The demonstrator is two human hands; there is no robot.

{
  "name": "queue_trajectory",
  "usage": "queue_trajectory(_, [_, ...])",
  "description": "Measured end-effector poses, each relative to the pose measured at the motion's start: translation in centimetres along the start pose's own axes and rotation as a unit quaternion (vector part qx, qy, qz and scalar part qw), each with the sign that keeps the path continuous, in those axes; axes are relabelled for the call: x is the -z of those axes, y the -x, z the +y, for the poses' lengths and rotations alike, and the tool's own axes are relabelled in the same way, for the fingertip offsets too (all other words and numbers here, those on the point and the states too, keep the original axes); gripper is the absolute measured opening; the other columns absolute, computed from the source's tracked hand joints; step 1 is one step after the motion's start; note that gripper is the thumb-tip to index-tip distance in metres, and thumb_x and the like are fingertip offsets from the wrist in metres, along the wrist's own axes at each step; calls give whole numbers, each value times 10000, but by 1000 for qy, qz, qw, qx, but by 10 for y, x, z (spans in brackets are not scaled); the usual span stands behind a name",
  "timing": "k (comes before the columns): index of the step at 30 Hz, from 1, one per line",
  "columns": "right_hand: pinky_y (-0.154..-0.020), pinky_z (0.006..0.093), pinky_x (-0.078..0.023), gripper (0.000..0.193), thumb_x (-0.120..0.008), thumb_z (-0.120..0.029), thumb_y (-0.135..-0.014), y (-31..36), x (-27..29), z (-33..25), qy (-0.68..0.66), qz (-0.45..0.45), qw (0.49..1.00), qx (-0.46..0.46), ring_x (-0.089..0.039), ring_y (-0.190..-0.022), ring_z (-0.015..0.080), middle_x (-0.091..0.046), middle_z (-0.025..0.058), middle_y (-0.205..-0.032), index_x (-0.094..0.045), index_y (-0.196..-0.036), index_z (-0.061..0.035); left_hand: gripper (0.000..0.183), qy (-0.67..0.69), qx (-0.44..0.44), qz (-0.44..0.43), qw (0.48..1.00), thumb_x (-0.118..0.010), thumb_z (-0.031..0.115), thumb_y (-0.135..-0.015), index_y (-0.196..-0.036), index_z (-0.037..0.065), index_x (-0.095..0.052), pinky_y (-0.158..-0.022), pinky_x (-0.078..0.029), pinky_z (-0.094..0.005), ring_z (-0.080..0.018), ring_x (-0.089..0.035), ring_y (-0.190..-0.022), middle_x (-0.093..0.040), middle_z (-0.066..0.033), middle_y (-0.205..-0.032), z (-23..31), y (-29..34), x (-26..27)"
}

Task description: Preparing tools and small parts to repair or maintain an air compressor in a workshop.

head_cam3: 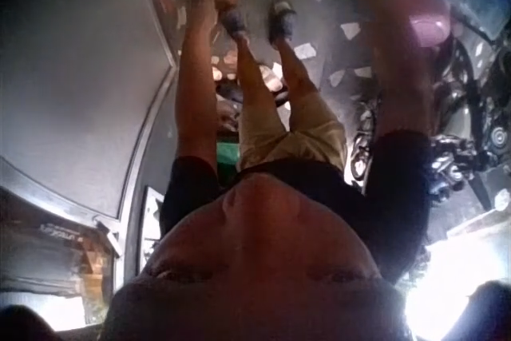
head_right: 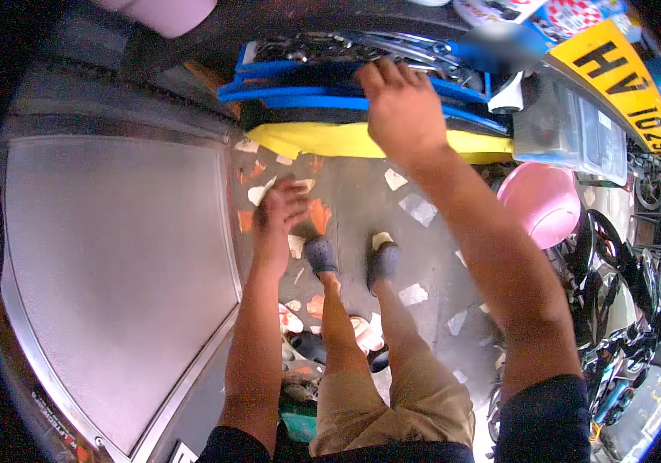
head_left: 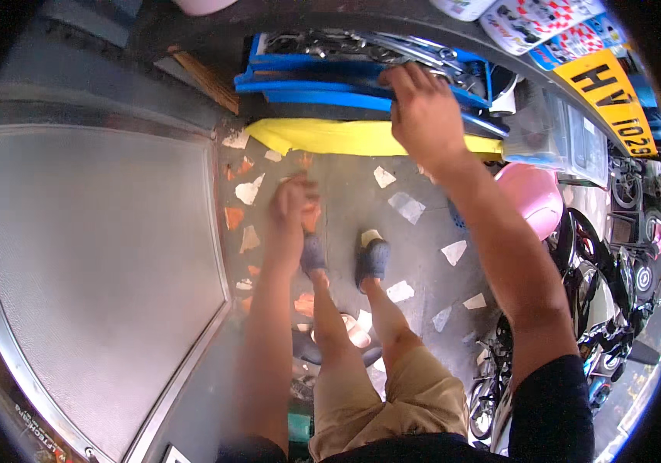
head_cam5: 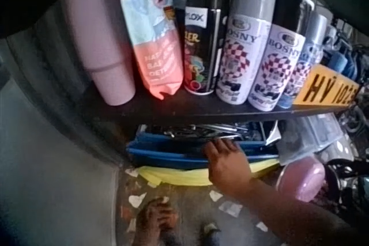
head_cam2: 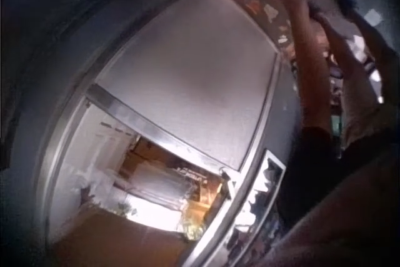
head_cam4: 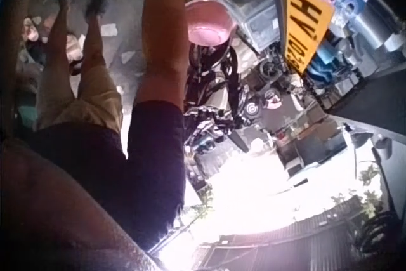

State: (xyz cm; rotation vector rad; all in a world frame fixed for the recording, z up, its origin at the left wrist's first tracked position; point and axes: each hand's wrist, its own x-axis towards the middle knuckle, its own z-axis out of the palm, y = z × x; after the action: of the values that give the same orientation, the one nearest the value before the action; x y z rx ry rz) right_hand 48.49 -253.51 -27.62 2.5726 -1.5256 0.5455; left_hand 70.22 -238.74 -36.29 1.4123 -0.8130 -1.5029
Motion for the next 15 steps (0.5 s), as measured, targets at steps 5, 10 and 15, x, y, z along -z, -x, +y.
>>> queue_trajectory(5, [-719,419,-414,228,-639,-31,-679,16,-1,-14,-81,77,992,-60,-547,-882,290,-540,74,-890,-643,-893,-110,726,210,-32,3,977,-500,617,-929,-1399,72,-404,-971,-451,-458,-248,-553,-1136,-524,-116,-1307,74,-50,-57])
queue_trajectory(10, [-705,406,-400,259,-618,32,-637,26,24,-32,-144,86,982,-83,-541,-834,295,-552,81,-857,-662,-863,-85,416,347,31,-2,937,-657,353,-862,-1192,121,-559,-926,-487,-433,-213,-592,-1049,-619,-36,-1149,94,-72,-97])
queue_trajectory(15, [-701,391,-390,215,-653,-75,-636,50,35,-36,-129,60,987,-75,-523,-847,253,-516,44,-852,-654,-849,-94,322,397,36,27,917,-595,111,-787,-1103,52,-588,-886,-512,-373,-213,-616,-987,-633,-55,-1084,74,-50,-101])
